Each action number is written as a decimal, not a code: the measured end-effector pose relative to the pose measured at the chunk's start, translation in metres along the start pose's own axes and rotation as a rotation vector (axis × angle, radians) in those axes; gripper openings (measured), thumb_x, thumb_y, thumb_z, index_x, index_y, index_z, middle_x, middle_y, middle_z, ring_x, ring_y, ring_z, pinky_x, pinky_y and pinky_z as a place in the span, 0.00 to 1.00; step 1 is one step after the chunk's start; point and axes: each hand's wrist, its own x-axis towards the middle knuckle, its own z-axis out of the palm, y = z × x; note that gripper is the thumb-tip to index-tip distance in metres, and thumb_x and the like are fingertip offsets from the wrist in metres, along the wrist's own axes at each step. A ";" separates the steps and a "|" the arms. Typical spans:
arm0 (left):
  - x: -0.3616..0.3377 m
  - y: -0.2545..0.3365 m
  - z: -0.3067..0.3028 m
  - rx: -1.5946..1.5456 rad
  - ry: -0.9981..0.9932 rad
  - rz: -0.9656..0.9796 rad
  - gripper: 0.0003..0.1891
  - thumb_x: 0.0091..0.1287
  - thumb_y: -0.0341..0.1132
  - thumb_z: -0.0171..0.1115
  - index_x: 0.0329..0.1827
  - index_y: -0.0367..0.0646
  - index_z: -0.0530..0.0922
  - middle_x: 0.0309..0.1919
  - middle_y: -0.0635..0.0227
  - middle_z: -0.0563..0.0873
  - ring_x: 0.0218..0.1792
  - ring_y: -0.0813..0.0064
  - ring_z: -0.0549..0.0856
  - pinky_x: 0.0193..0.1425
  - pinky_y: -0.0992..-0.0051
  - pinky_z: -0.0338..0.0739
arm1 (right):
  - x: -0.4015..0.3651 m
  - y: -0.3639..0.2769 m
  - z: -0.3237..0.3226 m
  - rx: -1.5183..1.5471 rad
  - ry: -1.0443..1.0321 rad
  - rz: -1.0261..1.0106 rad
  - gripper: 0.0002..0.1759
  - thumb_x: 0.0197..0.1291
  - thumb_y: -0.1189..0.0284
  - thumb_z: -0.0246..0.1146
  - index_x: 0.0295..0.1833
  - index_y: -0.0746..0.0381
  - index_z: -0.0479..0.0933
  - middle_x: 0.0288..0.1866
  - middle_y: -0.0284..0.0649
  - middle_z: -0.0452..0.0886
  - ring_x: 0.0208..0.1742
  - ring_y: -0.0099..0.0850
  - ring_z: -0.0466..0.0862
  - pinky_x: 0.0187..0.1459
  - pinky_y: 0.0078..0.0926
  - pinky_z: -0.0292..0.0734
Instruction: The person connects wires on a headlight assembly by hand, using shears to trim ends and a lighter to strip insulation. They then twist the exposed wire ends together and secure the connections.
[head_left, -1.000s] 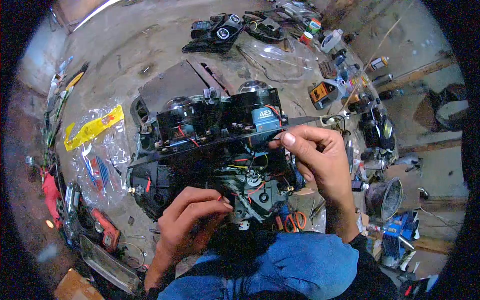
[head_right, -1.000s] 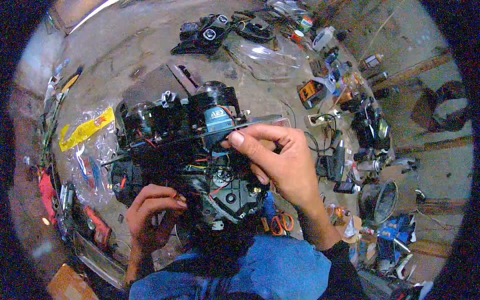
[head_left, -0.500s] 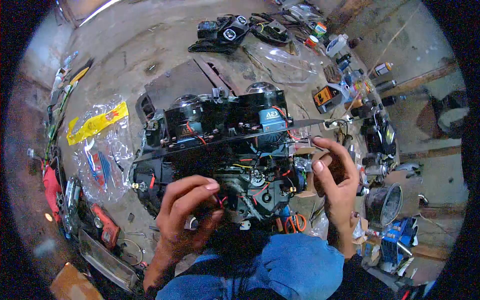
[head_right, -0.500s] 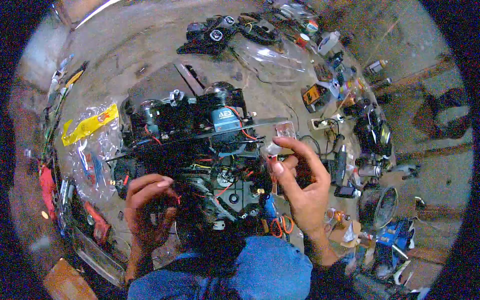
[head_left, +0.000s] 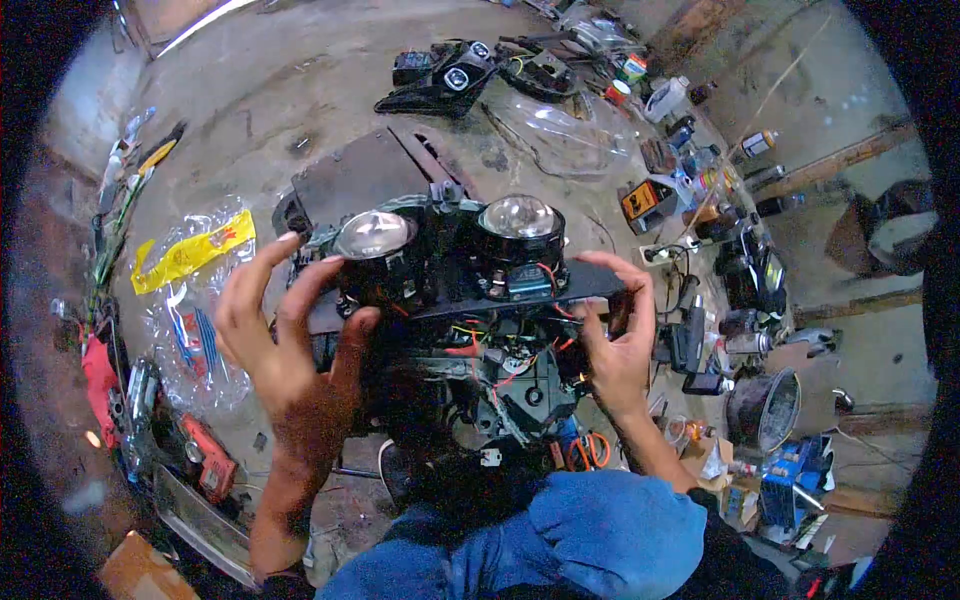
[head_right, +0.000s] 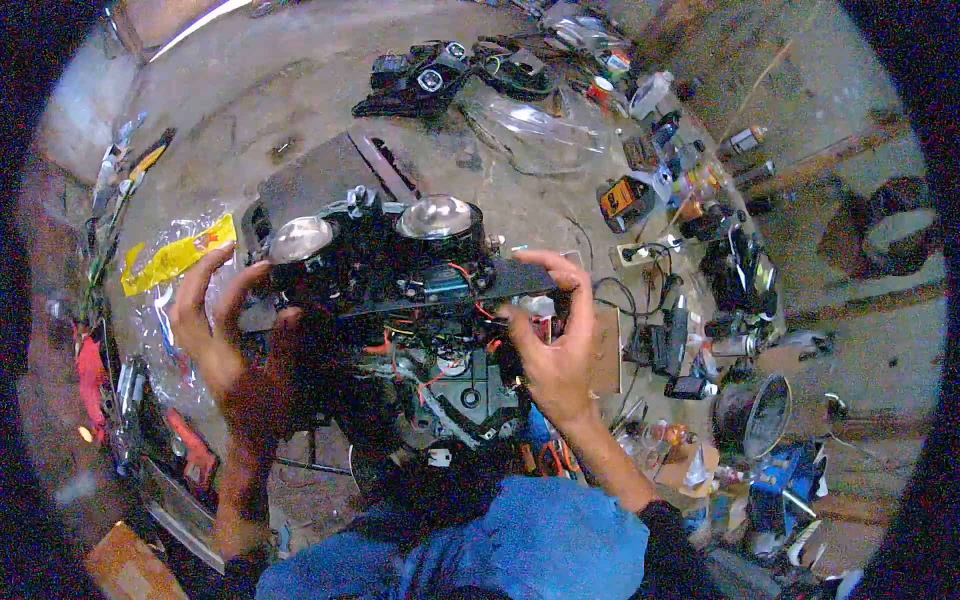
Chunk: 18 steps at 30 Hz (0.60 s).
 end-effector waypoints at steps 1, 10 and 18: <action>0.000 -0.005 -0.001 -0.041 -0.024 0.005 0.22 0.66 0.45 0.79 0.58 0.47 0.84 0.68 0.58 0.79 0.68 0.52 0.76 0.76 0.52 0.66 | 0.000 0.007 -0.001 0.005 0.011 0.011 0.23 0.63 0.79 0.73 0.60 0.64 0.72 0.65 0.45 0.83 0.64 0.35 0.84 0.68 0.35 0.76; -0.018 -0.028 -0.003 -0.295 -0.113 -0.065 0.09 0.67 0.24 0.72 0.49 0.38 0.86 0.48 0.57 0.88 0.48 0.60 0.88 0.56 0.66 0.82 | 0.024 0.010 -0.015 -0.065 -0.150 -0.151 0.18 0.62 0.84 0.69 0.58 0.66 0.84 0.58 0.45 0.90 0.63 0.35 0.88 0.70 0.36 0.78; -0.010 -0.022 -0.003 -0.338 -0.069 -0.141 0.07 0.66 0.21 0.72 0.46 0.38 0.88 0.42 0.59 0.89 0.44 0.63 0.89 0.52 0.69 0.82 | 0.039 -0.015 -0.015 0.012 -0.081 -0.092 0.11 0.63 0.85 0.67 0.51 0.66 0.85 0.51 0.42 0.91 0.56 0.33 0.89 0.62 0.31 0.81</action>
